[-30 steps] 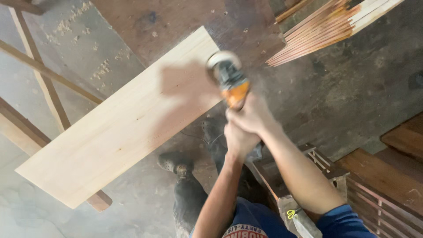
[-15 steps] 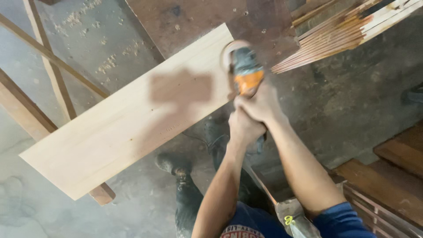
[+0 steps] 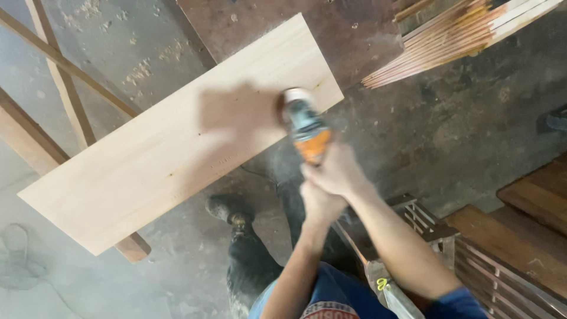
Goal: The person picks up a stack of wooden planks and places them on a workbench. They then use an angle grinder with a sanding disc to sand the surface of the planks one by one, flipping them over to sand both sides.
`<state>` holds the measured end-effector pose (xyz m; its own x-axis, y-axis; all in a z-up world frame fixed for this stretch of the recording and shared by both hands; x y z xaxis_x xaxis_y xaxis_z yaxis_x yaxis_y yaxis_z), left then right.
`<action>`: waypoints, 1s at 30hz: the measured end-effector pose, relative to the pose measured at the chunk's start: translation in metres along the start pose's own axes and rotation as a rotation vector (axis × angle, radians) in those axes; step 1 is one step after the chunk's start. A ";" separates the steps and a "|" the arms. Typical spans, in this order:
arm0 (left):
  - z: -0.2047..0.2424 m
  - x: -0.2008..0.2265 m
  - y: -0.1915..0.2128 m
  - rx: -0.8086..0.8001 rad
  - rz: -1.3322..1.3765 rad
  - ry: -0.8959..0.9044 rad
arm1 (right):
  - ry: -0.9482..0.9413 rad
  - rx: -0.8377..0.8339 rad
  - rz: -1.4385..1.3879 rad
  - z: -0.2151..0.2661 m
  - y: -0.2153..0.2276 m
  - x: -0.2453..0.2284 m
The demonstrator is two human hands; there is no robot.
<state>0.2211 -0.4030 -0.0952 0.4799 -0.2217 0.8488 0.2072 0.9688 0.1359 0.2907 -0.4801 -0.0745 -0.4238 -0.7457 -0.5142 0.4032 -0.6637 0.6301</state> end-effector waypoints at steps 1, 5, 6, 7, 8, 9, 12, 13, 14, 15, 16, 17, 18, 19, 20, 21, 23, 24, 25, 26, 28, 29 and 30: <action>-0.005 0.004 -0.012 -0.042 -0.024 0.004 | 0.017 0.019 0.023 0.001 0.011 0.008; -0.020 0.010 -0.038 -0.247 -0.253 0.116 | -0.094 0.354 -0.207 0.011 0.054 0.044; -0.023 0.012 -0.033 -0.269 -0.277 0.125 | -0.125 0.359 -0.256 0.010 0.050 0.046; -0.024 0.012 -0.026 -0.290 -0.298 0.139 | -0.158 0.359 -0.302 0.012 0.044 0.046; -0.021 0.009 -0.016 -0.310 -0.320 0.152 | -0.094 0.380 -0.295 0.015 0.037 0.033; -0.017 0.011 0.002 -0.263 -0.292 0.110 | -0.024 0.403 -0.285 0.018 0.028 0.018; 0.007 0.001 0.062 -0.129 -0.207 0.075 | 0.065 0.347 -0.195 0.028 -0.016 -0.028; 0.022 -0.011 0.082 -0.099 -0.175 0.132 | 0.067 0.299 -0.154 0.038 -0.037 -0.041; 0.039 -0.024 0.102 -0.069 -0.143 0.189 | 0.052 0.240 -0.146 0.049 -0.059 -0.053; 0.049 -0.028 0.122 -0.036 -0.097 0.173 | 0.054 0.189 -0.138 0.055 -0.077 -0.067; 0.062 -0.031 0.142 -0.003 -0.051 0.157 | 0.056 0.138 -0.128 0.060 -0.095 -0.083; 0.072 -0.035 0.162 0.034 -0.005 0.141 | 0.096 0.149 -0.123 0.066 -0.107 -0.101; 0.077 -0.043 0.179 0.048 -0.015 0.164 | 0.137 0.159 -0.118 0.071 -0.118 -0.120; 0.085 -0.052 0.195 0.059 -0.027 0.198 | 0.170 0.161 -0.117 0.079 -0.132 -0.138; 0.095 -0.063 0.212 0.070 -0.039 0.233 | 0.152 0.130 -0.111 0.084 -0.150 -0.151; 0.104 -0.069 0.231 0.094 -0.020 0.223 | 0.140 0.103 -0.100 0.089 -0.166 -0.165; 0.122 -0.081 0.266 0.138 0.020 0.197 | 0.155 0.059 -0.091 0.102 -0.197 -0.196; 0.130 -0.086 0.284 0.179 0.052 0.175 | 0.181 0.042 -0.094 0.109 -0.211 -0.211; 0.141 -0.092 0.301 0.213 0.083 0.153 | 0.203 0.028 -0.097 0.116 -0.226 -0.225; 0.150 -0.098 0.318 0.248 0.114 0.129 | 0.232 0.014 -0.058 0.121 -0.242 -0.238; 0.168 -0.116 0.344 0.284 0.125 0.153 | 0.278 -0.003 0.019 0.134 -0.270 -0.261; 0.176 -0.125 0.354 0.296 0.129 0.164 | 0.291 -0.009 0.024 0.140 -0.282 -0.269; 0.185 -0.131 0.364 0.325 0.156 0.162 | 0.303 -0.016 0.028 0.145 -0.293 -0.276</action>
<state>0.0761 -0.0010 -0.0629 0.6184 -0.0581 0.7837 -0.1470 0.9711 0.1880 0.1719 -0.0706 -0.0328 -0.1521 -0.7459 -0.6485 0.4248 -0.6418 0.6385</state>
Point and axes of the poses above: each hand's wrist, its own z-axis away from the middle knuckle, its own y-axis out of the back of the hand, x = y × z, the point moved 10 cm from there along -z, towards the middle knuckle, and after that the axes turned 1 degree about y, right-handed, at the moved point
